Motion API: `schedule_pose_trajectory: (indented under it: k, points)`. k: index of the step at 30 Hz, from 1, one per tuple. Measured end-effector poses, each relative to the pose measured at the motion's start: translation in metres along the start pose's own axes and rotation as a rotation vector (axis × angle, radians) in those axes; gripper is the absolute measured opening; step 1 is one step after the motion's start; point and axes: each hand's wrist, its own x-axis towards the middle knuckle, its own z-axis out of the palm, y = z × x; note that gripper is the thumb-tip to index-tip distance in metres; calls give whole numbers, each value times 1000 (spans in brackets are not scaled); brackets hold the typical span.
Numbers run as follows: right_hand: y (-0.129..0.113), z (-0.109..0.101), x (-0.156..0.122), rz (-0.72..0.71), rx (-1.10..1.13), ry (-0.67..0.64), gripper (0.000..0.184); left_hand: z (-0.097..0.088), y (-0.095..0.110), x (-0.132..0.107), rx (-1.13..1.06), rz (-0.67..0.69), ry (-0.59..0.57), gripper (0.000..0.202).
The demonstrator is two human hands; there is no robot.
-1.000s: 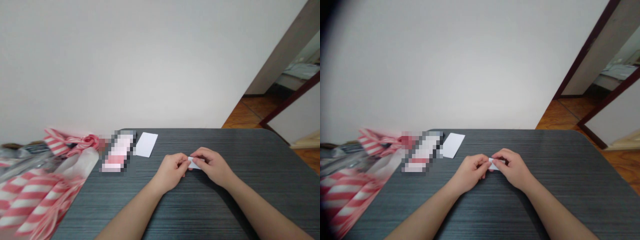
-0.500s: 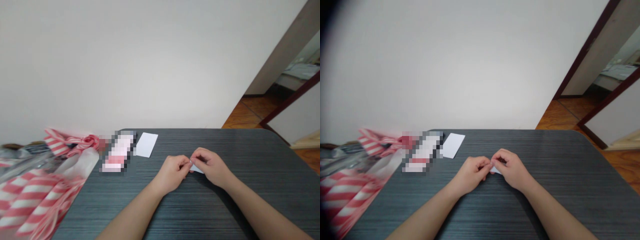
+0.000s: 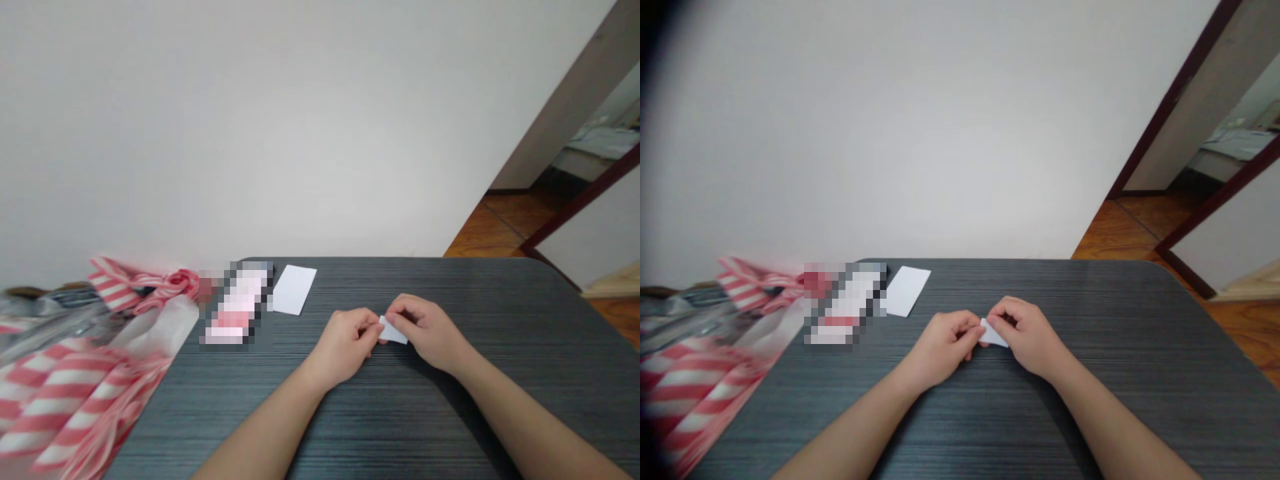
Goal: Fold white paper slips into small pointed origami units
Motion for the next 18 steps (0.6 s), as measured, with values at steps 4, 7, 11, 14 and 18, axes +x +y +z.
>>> schedule_pose_trajectory:
  k: [4,7,11,14,18]
  points:
    - [1,-1,0,20,-2,-5,17,1,-1,0,-22,-12,8,26]
    - [3,-2,0,46,-4,-27,16,2,-2,1,-48,-35,21,26]
    - [5,-3,-1,56,-37,-26,19,2,-3,2,-65,-33,14,25]
    - [7,-4,-1,69,-31,-23,19,2,-4,2,-76,-44,23,24]
    - [11,-6,-2,119,-22,-32,17,3,-5,2,-76,-54,32,25]
